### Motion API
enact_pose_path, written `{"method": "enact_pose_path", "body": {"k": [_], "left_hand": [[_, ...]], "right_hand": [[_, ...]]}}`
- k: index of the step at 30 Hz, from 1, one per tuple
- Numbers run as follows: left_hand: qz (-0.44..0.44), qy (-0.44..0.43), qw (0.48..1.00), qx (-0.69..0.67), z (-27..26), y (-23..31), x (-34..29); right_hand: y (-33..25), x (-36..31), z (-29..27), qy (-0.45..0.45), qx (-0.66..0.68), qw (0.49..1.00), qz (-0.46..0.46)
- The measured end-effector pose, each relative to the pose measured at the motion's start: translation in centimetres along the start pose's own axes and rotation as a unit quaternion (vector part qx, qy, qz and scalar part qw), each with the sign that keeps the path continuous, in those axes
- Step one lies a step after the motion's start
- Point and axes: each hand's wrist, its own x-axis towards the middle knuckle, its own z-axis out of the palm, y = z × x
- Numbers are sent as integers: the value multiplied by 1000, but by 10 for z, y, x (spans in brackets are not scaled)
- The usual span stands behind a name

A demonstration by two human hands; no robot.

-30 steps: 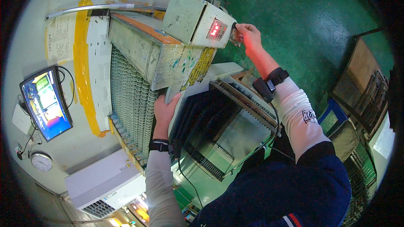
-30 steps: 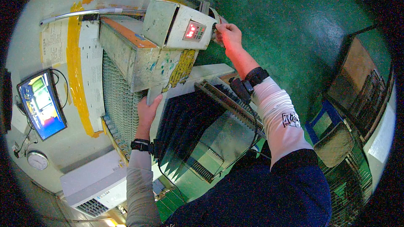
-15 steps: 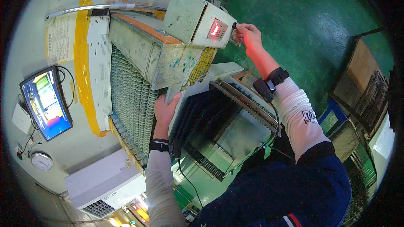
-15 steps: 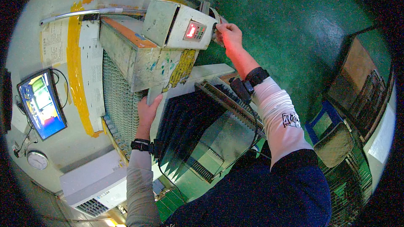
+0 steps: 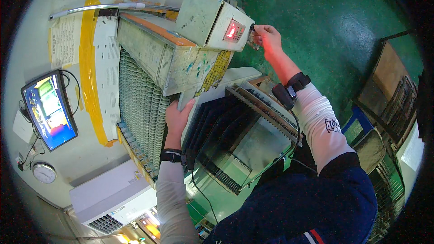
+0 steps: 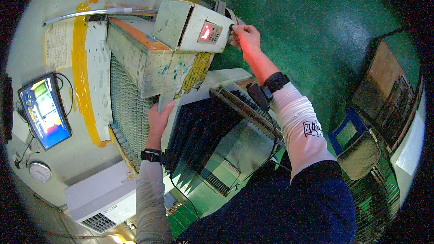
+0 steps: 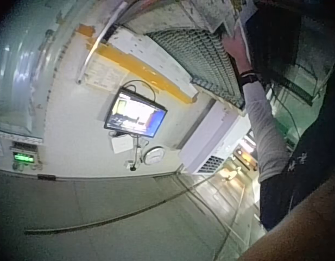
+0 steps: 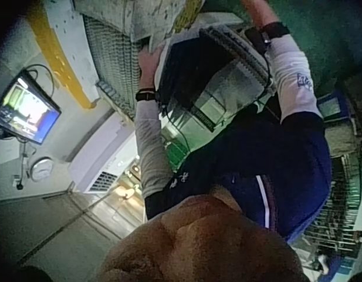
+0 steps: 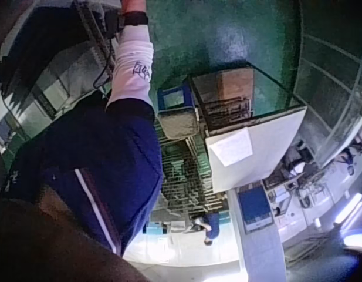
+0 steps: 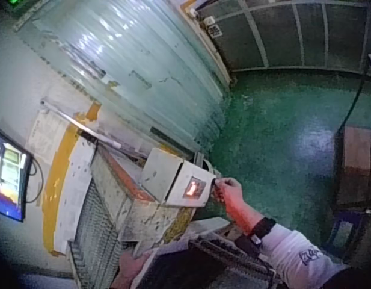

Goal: Placing blue metal sheets into a machine and then organizing processed sheets into a vertical rack.

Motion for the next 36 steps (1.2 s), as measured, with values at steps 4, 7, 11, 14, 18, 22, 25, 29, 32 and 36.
{"method": "enact_pose_path", "body": {"k": [4,7,11,14,18,22,25,29,32,36], "left_hand": [[-10,-2,1000,7,-1,-2,-1],[-20,-4,1000,3,-1,-2,-1],[-17,-1,1000,3,-1,3,0],[-13,1,1000,0,-1,2,-2],[-18,3,1000,20,-2,3,-1],[-14,6,1000,8,0,-6,-1],[5,3,1000,6,1,-9,1],[-28,-12,999,40,-1,-1,2],[-8,12,1000,25,0,-3,-1],[-13,7,1000,27,-4,5,-1]], "right_hand": [[1,0,1,-2,1,1000,2],[2,1,1,3,-6,1000,-1],[6,6,-3,1,4,1000,-9],[5,-2,-1,2,18,1000,0],[6,-7,-4,13,14,1000,0],[9,-11,-7,20,13,1000,9],[14,-11,-13,-3,27,1000,7],[24,-14,-24,-18,3,1000,7],[29,-23,-30,-40,-43,998,25],[48,-45,-42,-68,-91,992,54]]}}
